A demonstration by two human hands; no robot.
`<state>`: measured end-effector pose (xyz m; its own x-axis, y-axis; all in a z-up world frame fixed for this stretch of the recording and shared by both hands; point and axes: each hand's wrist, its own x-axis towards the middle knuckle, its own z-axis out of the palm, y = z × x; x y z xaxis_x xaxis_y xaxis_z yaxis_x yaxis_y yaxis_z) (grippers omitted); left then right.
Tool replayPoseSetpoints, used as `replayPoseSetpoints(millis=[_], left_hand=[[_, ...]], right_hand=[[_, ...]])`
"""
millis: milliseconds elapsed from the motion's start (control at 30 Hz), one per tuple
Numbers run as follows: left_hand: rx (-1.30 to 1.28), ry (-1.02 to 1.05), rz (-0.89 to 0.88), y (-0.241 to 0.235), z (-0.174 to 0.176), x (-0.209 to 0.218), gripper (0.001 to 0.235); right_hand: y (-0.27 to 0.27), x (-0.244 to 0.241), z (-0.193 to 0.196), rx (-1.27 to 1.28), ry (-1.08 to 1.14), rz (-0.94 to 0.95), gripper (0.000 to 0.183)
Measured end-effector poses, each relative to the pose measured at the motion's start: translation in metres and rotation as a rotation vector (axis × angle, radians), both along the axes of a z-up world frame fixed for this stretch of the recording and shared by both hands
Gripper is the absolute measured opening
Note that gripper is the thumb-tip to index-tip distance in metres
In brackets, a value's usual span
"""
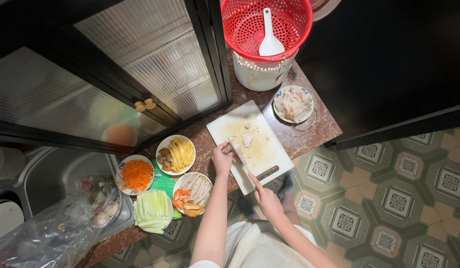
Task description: The person slices cooked meat into thin pieces on a white cutting board using a knife. The sliced meat is then transferred to a small plate. Several bowls containing prepared vegetables are visible on the counter.
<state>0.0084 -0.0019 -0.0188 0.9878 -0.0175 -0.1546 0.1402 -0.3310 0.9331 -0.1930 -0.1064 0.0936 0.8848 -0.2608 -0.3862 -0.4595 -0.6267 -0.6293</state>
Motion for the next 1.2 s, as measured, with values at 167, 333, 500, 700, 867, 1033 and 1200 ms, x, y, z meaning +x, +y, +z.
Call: replayPoseSetpoints(millis=[167, 333, 500, 700, 867, 1033, 1200], left_hand=[[0.043, 0.075, -0.001, 0.001, 0.007, 0.001, 0.044], [-0.021, 0.059, 0.011, 0.0, 0.008, 0.001, 0.043], [0.104, -0.018, -0.002, 0.002, 0.02, 0.0, 0.044], [0.061, 0.078, -0.004, -0.001, 0.029, 0.003, 0.042], [0.128, 0.016, -0.021, -0.001, 0.027, -0.002, 0.042], [0.053, 0.083, -0.019, 0.002, 0.027, 0.004, 0.04], [0.076, 0.009, -0.024, -0.001, 0.02, 0.004, 0.041]], right_hand=[[-0.001, 0.023, 0.002, 0.017, -0.004, 0.026, 0.072], [0.0, 0.049, -0.007, -0.001, -0.092, 0.029, 0.072], [-0.001, 0.013, -0.014, 0.047, -0.031, 0.029, 0.073], [0.001, 0.039, -0.026, 0.059, -0.072, -0.007, 0.071], [-0.001, 0.007, -0.029, 0.059, -0.099, 0.003, 0.074], [0.01, 0.038, -0.034, 0.018, -0.003, -0.021, 0.073], [0.01, 0.026, -0.035, -0.006, -0.002, -0.03, 0.074]])
